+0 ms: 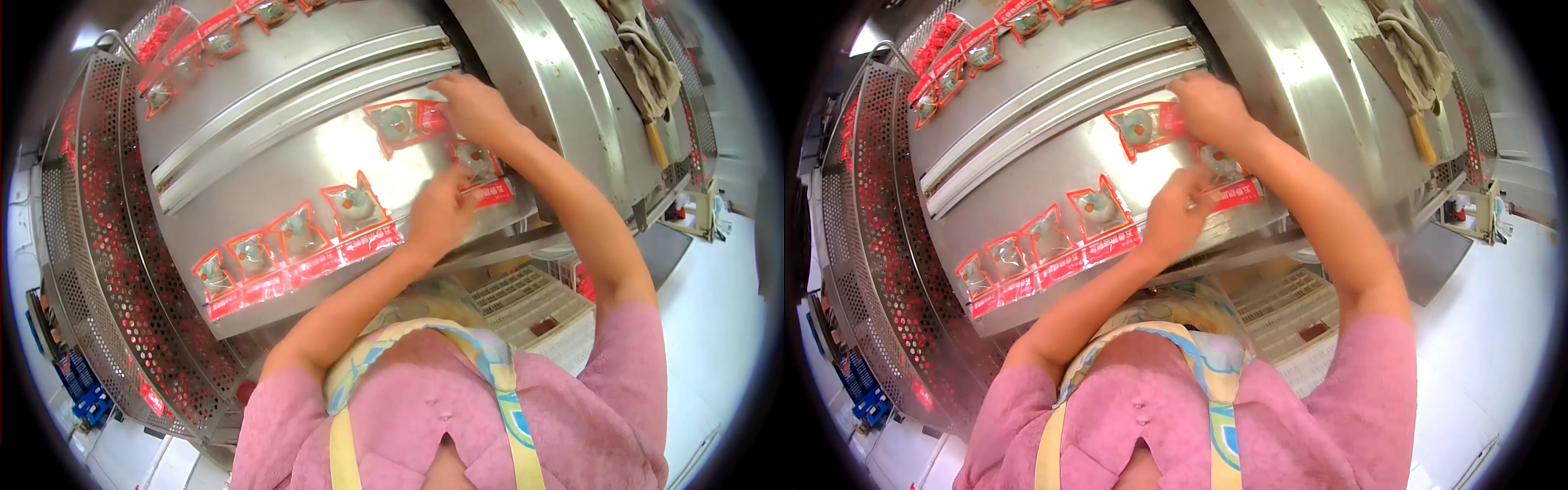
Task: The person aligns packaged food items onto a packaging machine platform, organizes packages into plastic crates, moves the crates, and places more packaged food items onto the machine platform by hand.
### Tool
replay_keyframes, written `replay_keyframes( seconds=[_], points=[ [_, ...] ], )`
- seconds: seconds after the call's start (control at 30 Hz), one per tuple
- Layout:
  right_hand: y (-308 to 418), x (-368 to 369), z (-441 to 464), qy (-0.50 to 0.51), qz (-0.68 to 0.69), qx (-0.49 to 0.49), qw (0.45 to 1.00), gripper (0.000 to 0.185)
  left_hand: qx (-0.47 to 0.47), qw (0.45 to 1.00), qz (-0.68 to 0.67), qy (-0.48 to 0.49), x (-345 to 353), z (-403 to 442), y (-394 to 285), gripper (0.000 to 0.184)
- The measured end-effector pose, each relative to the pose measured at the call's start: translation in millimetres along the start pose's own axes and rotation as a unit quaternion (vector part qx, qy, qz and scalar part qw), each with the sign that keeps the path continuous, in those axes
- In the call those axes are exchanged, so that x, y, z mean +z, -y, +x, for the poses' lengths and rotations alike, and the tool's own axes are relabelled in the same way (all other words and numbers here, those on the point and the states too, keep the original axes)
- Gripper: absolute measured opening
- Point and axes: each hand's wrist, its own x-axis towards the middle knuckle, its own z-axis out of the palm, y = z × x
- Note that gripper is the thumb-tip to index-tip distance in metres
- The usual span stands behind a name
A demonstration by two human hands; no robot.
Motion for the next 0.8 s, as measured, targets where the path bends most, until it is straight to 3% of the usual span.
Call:
replay_keyframes(
  seconds=[0.03, 0.07, 0.13, 0.17, 0.23, 0.3, 0.4, 0.57, 0.67, 0.73, 0.77, 0.8],
  points=[
    [1.2, 13.2, 8.1, -0.026, 0.032, -0.010, 0.999, 0.027, -0.090, 0.989, -0.113, -0.035, -1.4, 8.1, 11.7, 0.028],
    [-1.5, 19.6, 14.1, 0.043, 0.066, 0.044, 0.996, 0.026, -0.190, 0.958, -0.210, -0.053, -6.5, 18.4, 23.2, 0.028],
    [7.1, 16.6, 25.7, 0.184, 0.130, 0.150, 0.963, 0.024, -0.374, 0.835, -0.393, -0.085, -25.0, 37.3, 34.5, 0.027],
    [-2.4, 29.9, 28.9, 0.182, 0.127, 0.142, 0.965, 0.025, -0.373, 0.815, -0.434, -0.093, -29.7, 43.0, 35.9, 0.026],
    [2.6, 15.9, 29.8, 0.253, 0.249, 0.219, 0.909, 0.027, -0.371, 0.766, -0.514, -0.105, -35.6, 47.2, 35.7, 0.024],
    [4.1, -1.5, 28.8, 0.314, 0.320, 0.267, 0.853, 0.028, -0.384, 0.766, -0.504, -0.110, -41.2, 46.1, 32.2, 0.021],
    [0.3, -17.4, 22.3, 0.420, 0.301, 0.235, 0.823, 0.023, -0.390, 0.772, -0.496, -0.075, -51.0, 41.9, 21.0, 0.025],
    [-10.2, -13.8, 2.0, 0.418, 0.441, 0.310, 0.731, 0.017, -0.431, 0.753, -0.496, -0.020, -75.6, 39.2, 12.5, 0.021],
    [-13.8, -14.5, -10.5, 0.409, 0.518, 0.304, 0.687, 0.019, -0.477, 0.667, -0.572, 0.032, -93.6, 39.7, 12.3, 0.020],
    [-10.7, -21.7, -22.2, 0.394, 0.587, 0.293, 0.644, 0.021, -0.439, 0.737, -0.506, 0.087, -97.3, 35.0, 10.0, 0.023],
    [-8.7, -21.0, -27.7, 0.370, 0.542, 0.287, 0.698, 0.019, -0.419, 0.768, -0.470, 0.115, -98.8, 31.7, 8.7, 0.026],
    [-6.9, -19.4, -32.9, 0.345, 0.492, 0.281, 0.748, 0.018, -0.359, 0.865, -0.326, 0.132, -101.0, 28.9, 5.8, 0.027]
  ],
)
